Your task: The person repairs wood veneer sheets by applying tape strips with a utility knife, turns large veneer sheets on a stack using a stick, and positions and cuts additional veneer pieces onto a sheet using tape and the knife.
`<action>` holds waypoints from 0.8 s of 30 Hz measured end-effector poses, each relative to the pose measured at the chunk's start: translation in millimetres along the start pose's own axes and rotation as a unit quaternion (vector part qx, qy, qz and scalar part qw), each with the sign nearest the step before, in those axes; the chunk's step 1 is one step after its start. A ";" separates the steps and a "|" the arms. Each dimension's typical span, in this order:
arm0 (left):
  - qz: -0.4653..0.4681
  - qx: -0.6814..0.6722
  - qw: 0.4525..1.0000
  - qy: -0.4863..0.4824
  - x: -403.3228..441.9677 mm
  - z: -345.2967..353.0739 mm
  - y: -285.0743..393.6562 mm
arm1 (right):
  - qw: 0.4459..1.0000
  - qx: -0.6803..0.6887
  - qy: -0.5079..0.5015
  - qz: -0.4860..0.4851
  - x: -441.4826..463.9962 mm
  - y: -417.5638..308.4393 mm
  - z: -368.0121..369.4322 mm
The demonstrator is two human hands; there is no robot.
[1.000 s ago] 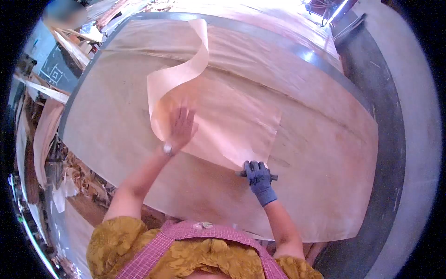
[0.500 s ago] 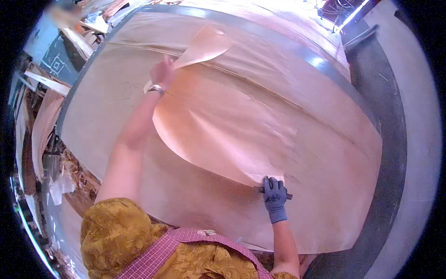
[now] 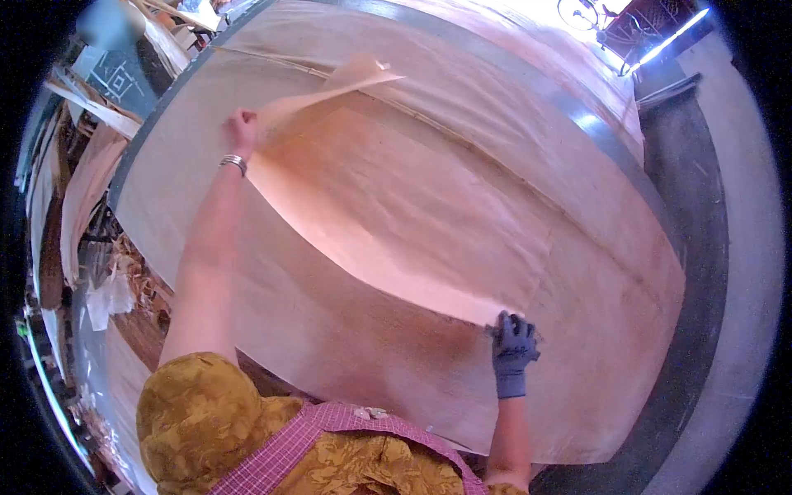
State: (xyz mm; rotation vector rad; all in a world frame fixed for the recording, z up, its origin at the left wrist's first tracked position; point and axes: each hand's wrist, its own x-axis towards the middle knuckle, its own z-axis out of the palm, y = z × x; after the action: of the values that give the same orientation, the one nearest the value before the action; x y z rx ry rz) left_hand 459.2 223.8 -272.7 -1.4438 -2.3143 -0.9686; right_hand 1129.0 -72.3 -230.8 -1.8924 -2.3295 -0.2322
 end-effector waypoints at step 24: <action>-0.458 -0.488 0.731 -0.131 -83.5 29.3 -115.1 | 0.990 -0.072 -0.069 0.099 -25.7 81.5 14.1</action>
State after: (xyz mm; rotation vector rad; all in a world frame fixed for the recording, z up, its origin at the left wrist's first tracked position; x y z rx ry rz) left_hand 403.3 150.7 -385.1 -0.4443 -2.8841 -2.7086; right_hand 1214.0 -77.6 -246.8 -2.2606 -2.2406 -0.2633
